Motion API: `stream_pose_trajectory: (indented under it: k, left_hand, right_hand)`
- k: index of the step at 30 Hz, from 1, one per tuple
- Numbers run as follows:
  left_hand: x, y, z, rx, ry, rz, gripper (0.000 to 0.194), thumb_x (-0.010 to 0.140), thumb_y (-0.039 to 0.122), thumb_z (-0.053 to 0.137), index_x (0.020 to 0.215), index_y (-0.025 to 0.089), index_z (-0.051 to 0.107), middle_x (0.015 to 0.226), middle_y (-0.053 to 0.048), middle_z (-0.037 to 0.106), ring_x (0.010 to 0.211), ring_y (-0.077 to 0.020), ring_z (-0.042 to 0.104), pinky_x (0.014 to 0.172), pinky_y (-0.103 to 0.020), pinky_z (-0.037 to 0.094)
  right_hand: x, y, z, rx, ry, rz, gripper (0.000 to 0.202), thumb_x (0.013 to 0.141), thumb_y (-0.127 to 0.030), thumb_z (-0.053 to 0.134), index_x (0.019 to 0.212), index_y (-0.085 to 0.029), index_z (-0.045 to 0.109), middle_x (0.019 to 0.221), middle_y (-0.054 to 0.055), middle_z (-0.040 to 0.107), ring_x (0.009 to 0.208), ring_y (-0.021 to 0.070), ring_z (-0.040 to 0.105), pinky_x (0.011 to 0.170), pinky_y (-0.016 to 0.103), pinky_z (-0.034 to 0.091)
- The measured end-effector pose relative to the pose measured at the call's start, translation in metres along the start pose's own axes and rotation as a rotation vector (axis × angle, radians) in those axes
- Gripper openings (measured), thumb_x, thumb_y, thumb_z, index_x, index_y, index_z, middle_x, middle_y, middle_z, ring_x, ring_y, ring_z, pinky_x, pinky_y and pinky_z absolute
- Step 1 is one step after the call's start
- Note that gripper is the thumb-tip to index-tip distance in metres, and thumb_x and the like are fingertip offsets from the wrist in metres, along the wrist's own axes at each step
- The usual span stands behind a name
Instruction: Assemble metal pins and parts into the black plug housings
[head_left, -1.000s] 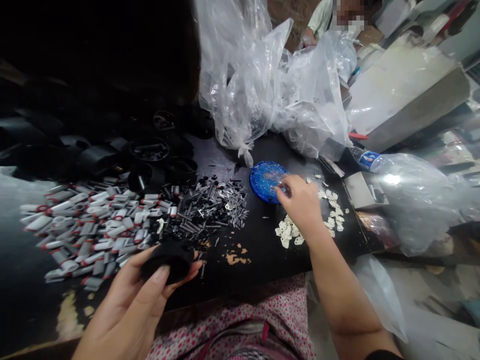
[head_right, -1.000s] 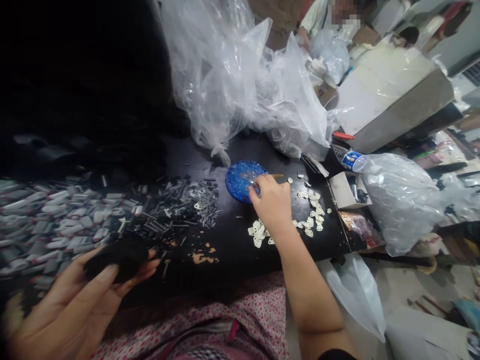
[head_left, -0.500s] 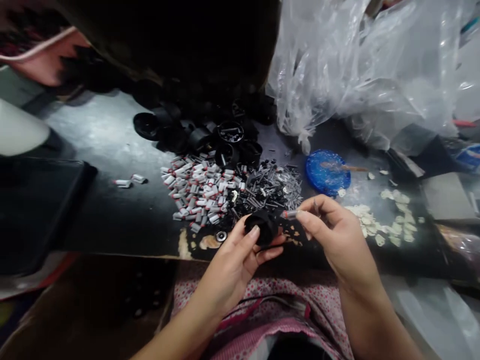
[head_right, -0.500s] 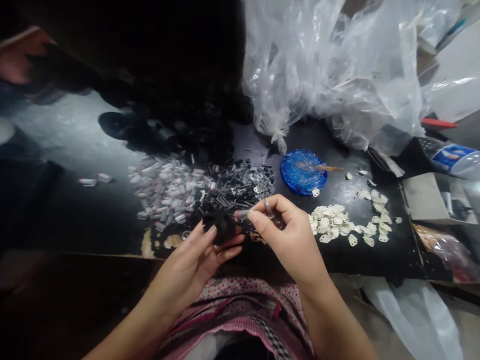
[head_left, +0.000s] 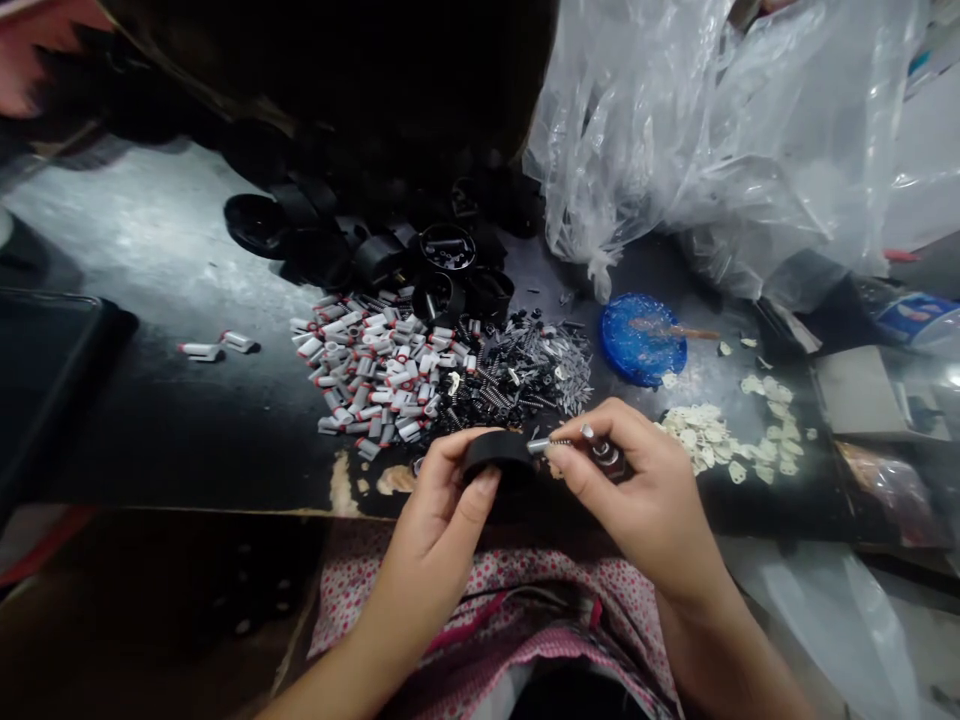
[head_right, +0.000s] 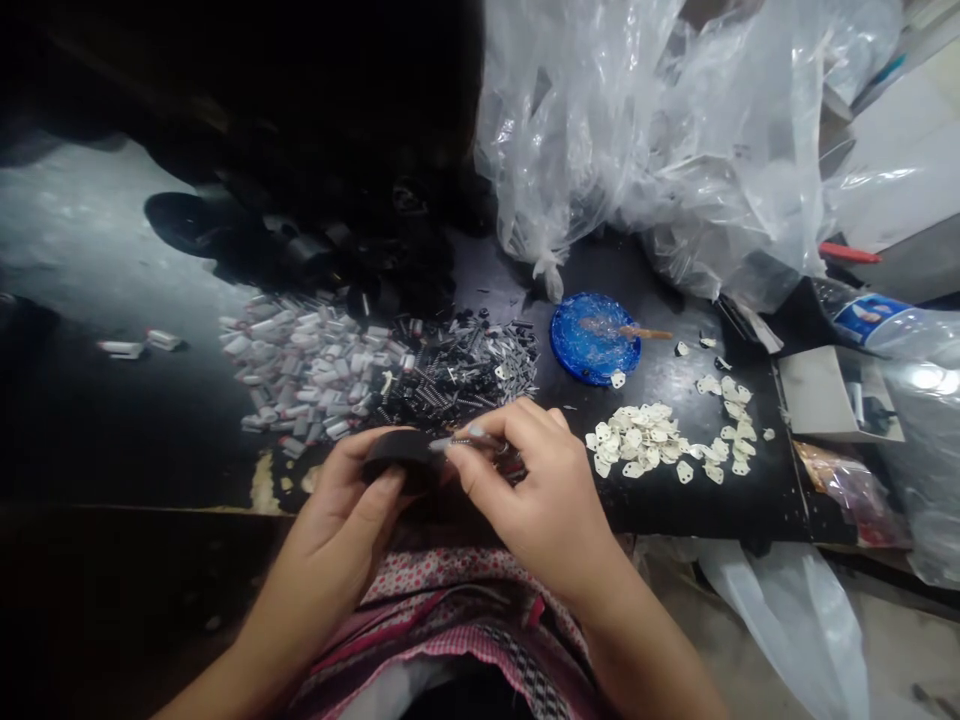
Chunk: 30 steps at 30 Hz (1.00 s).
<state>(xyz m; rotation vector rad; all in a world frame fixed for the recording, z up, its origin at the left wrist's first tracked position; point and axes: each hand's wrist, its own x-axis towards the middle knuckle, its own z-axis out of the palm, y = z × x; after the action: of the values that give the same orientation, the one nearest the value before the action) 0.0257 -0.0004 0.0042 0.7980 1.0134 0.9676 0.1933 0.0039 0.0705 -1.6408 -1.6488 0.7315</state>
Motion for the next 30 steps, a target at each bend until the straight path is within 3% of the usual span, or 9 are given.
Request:
stream_pose_trajectory:
  k: [4, 7, 10, 14, 17, 19, 23, 25, 30]
  left_hand:
    - [0.001, -0.001, -0.002, -0.080, -0.047, -0.068, 0.020, 0.091, 0.034, 0.064, 0.110, 0.033, 0.067, 0.116, 0.001, 0.067, 0.112, -0.0200, 0.062, 0.098, -0.029, 0.048]
    - [-0.001, 0.000, -0.002, -0.248, -0.107, -0.190, 0.018, 0.088, 0.036, 0.068, 0.105, 0.032, 0.070, 0.109, 0.000, 0.069, 0.103, -0.0212, 0.065, 0.085, -0.029, 0.053]
    - [-0.007, 0.000, -0.007, -0.267, -0.105, -0.283, 0.017, 0.083, 0.038, 0.073, 0.099, 0.032, 0.072, 0.099, 0.000, 0.070, 0.098, -0.0194, 0.064, 0.081, -0.025, 0.052]
    - [-0.017, 0.002, -0.017, -0.146, -0.101, -0.337, 0.020, 0.077, 0.040, 0.078, 0.094, 0.030, 0.075, 0.090, 0.000, 0.070, 0.092, -0.0174, 0.062, 0.079, -0.022, 0.050]
    - [-0.018, 0.005, -0.021, -0.145, -0.086, -0.338, 0.020, 0.076, 0.039, 0.080, 0.093, 0.028, 0.076, 0.087, 0.000, 0.072, 0.085, -0.0156, 0.064, 0.077, -0.021, 0.051]
    - [-0.015, 0.006, -0.022, -0.225, -0.030, -0.334, 0.020, 0.075, 0.037, 0.080, 0.093, 0.027, 0.076, 0.089, -0.001, 0.074, 0.085, -0.0166, 0.068, 0.079, -0.024, 0.054]
    - [-0.008, 0.004, -0.019, -0.384, 0.101, -0.279, 0.019, 0.077, 0.034, 0.079, 0.094, 0.026, 0.075, 0.091, -0.003, 0.078, 0.082, -0.0201, 0.074, 0.080, -0.032, 0.060]
    - [-0.005, 0.003, -0.018, -0.394, 0.136, -0.244, 0.015, 0.081, 0.032, 0.076, 0.094, 0.025, 0.074, 0.091, -0.004, 0.078, 0.084, -0.0198, 0.075, 0.082, -0.030, 0.060]
    - [-0.005, 0.003, -0.016, -0.400, 0.148, -0.191, 0.011, 0.087, 0.026, 0.069, 0.097, 0.023, 0.073, 0.098, -0.004, 0.077, 0.091, -0.0192, 0.074, 0.087, -0.032, 0.060]
  right_hand:
    - [-0.006, 0.002, -0.002, -0.060, 0.023, -0.169, 0.002, 0.090, -0.022, 0.066, 0.091, -0.022, 0.068, 0.082, -0.001, 0.068, 0.076, 0.0139, 0.060, 0.075, 0.033, 0.041]
    - [-0.006, 0.005, -0.008, 0.112, -0.154, -0.003, 0.017, 0.087, -0.031, 0.071, 0.102, -0.023, 0.071, 0.088, 0.000, 0.069, 0.078, 0.0142, 0.062, 0.073, 0.030, 0.044]
    - [-0.007, 0.010, -0.010, 0.362, -0.385, 0.175, 0.018, 0.088, -0.037, 0.067, 0.096, -0.022, 0.074, 0.084, 0.000, 0.069, 0.076, 0.0131, 0.062, 0.072, 0.027, 0.047]
    - [-0.011, 0.014, -0.004, 0.425, -0.411, 0.305, 0.013, 0.082, -0.032, 0.072, 0.078, -0.020, 0.073, 0.074, -0.002, 0.068, 0.071, 0.0116, 0.059, 0.069, 0.025, 0.046]
    - [-0.010, 0.014, 0.002, 0.436, -0.455, 0.313, 0.014, 0.082, -0.034, 0.073, 0.078, -0.020, 0.072, 0.073, -0.002, 0.069, 0.069, 0.0119, 0.060, 0.064, 0.025, 0.045]
    - [-0.006, 0.013, 0.006, 0.310, -0.430, 0.239, 0.012, 0.087, -0.032, 0.067, 0.087, -0.022, 0.073, 0.080, -0.002, 0.072, 0.075, 0.0136, 0.064, 0.069, 0.028, 0.045]
    - [0.006, 0.017, 0.021, -0.356, -0.204, 0.088, 0.012, 0.094, -0.024, 0.059, 0.092, -0.020, 0.070, 0.091, 0.002, 0.073, 0.086, 0.0201, 0.065, 0.080, 0.037, 0.038]
    - [0.011, 0.019, 0.030, -0.571, -0.191, 0.053, 0.013, 0.093, -0.028, 0.060, 0.093, -0.017, 0.068, 0.093, 0.005, 0.072, 0.087, 0.0233, 0.065, 0.080, 0.040, 0.035]
    - [0.016, 0.022, 0.043, -0.684, -0.220, -0.016, 0.013, 0.093, -0.027, 0.058, 0.090, -0.016, 0.065, 0.089, 0.005, 0.070, 0.083, 0.0236, 0.065, 0.078, 0.038, 0.033]
